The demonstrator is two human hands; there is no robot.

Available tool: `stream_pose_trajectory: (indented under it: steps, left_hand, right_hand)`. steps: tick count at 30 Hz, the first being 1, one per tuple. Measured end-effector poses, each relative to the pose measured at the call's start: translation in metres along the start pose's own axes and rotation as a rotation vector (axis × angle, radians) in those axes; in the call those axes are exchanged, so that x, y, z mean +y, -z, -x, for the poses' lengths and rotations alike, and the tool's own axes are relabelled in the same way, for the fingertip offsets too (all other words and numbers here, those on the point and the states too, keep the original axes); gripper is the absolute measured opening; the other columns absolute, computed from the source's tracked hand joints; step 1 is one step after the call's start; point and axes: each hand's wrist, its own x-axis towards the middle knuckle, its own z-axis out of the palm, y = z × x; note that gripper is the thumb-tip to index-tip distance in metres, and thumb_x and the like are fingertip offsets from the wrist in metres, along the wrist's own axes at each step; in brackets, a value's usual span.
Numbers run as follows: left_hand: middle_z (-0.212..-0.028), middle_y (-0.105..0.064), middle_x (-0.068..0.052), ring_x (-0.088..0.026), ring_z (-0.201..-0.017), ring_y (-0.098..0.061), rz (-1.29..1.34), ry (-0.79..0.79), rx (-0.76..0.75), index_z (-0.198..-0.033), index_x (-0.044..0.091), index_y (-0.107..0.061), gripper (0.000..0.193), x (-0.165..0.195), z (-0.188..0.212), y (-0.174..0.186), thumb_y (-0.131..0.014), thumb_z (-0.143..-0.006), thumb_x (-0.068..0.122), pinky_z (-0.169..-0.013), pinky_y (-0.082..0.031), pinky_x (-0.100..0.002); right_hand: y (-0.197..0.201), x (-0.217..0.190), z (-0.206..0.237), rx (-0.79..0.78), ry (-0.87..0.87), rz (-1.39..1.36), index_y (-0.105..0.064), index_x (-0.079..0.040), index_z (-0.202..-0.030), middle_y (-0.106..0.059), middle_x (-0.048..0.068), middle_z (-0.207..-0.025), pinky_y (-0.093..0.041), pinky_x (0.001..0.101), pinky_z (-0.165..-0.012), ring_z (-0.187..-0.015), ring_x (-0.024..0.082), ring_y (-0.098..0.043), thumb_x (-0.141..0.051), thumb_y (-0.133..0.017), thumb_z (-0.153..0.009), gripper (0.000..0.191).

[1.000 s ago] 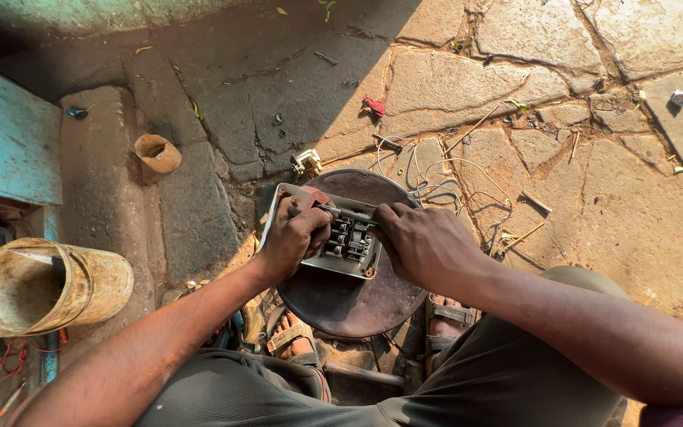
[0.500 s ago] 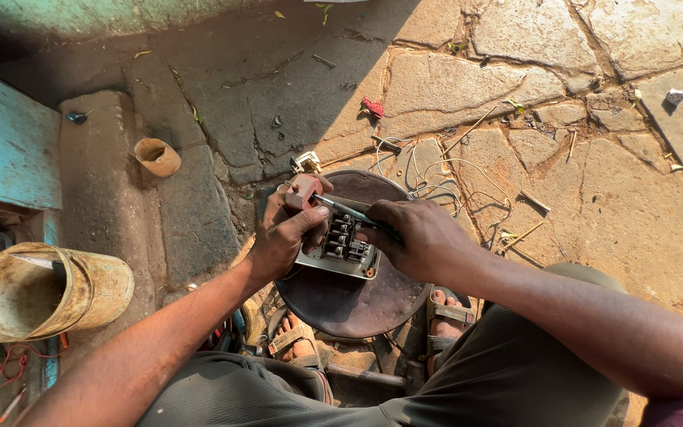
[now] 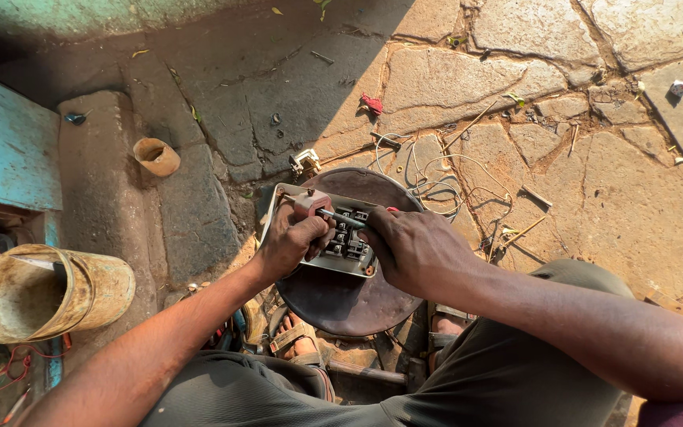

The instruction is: The person sits on a low stool and uses a screwdriver to disassemble a small electrical device. They remove the cover, unscrew internal components, and manipulate wires and a copper coil within the housing.

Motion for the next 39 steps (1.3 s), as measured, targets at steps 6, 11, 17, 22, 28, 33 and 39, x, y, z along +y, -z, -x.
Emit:
stream_pose_trajectory:
  steps: [6,11,17,22,28,33,39]
  left_hand:
    - [-0.063,-0.058,-0.003,-0.009,-0.05,-0.049,-0.009,0.043,-0.021,-0.085,0.002,-0.067,0.023,0.003,0.001,-0.002,-0.052,-0.089,0.018,-0.044,-0.04,-0.026]
    - [-0.062,-0.045,-0.001,-0.009,-0.049,-0.036,0.372,0.038,-0.046,-0.091,0.003,-0.059,0.012,-0.019,0.005,0.003,-0.052,-0.086,0.013,-0.043,-0.031,-0.025]
    - [-0.063,-0.042,-0.001,-0.011,-0.048,-0.036,0.413,-0.002,-0.129,-0.081,0.004,-0.052,0.006,-0.036,0.006,0.018,-0.054,-0.085,0.007,-0.045,-0.033,-0.028]
    - [-0.061,-0.044,-0.001,-0.01,-0.046,-0.038,0.309,-0.038,-0.111,-0.084,0.003,-0.055,0.008,-0.013,0.005,0.014,-0.056,-0.081,0.011,-0.042,-0.033,-0.026]
    - [-0.074,-0.057,-0.003,-0.01,-0.06,-0.053,0.282,-0.02,0.002,-0.107,0.005,-0.065,0.03,0.025,0.003,-0.007,-0.062,-0.093,0.031,-0.052,-0.047,-0.026]
    - [-0.089,-0.064,-0.002,-0.01,-0.079,-0.067,0.12,-0.121,0.217,-0.111,0.008,-0.055,0.034,0.028,0.002,-0.016,-0.063,-0.096,0.037,-0.066,-0.062,-0.029]
    - [-0.084,-0.073,-0.005,-0.011,-0.073,-0.072,-0.079,-0.292,0.421,-0.095,-0.001,-0.074,0.041,0.027,-0.003,-0.021,-0.068,-0.098,0.04,-0.068,-0.06,-0.026]
  right_hand:
    - [0.009,-0.005,0.0,0.022,0.008,0.002,-0.064,-0.003,-0.092,-0.064,0.017,-0.073,-0.049,0.0504,-0.056,-0.065,0.038,-0.065,-0.025,-0.058,-0.099,0.024]
    - [0.002,-0.008,0.001,0.07,0.043,-0.064,-0.064,-0.003,-0.091,-0.064,0.017,-0.071,-0.048,0.0497,-0.056,-0.063,0.038,-0.065,-0.025,-0.059,-0.099,0.024]
    - [-0.01,-0.002,-0.002,0.053,0.071,-0.086,-0.065,-0.005,-0.089,-0.062,0.017,-0.065,-0.046,0.0506,-0.055,-0.059,0.039,-0.062,-0.023,-0.06,-0.099,0.021]
    - [-0.009,-0.001,-0.006,0.07,0.057,-0.073,-0.065,-0.004,-0.088,-0.062,0.017,-0.065,-0.047,0.0512,-0.055,-0.06,0.039,-0.063,-0.025,-0.061,-0.098,0.024]
    - [0.0,-0.003,-0.009,0.089,-0.021,-0.048,-0.065,-0.004,-0.091,-0.063,0.018,-0.067,-0.049,0.0514,-0.059,-0.062,0.039,-0.064,-0.026,-0.058,-0.099,0.025]
    - [0.0,-0.006,-0.008,0.134,-0.038,-0.027,-0.065,-0.003,-0.089,-0.064,0.019,-0.068,-0.048,0.052,-0.06,-0.065,0.04,-0.064,-0.026,-0.059,-0.1,0.026]
    - [-0.002,-0.006,-0.012,0.16,-0.034,-0.009,-0.061,-0.002,-0.087,-0.064,0.019,-0.069,-0.048,0.0518,-0.06,-0.064,0.041,-0.064,-0.025,-0.059,-0.101,0.027]
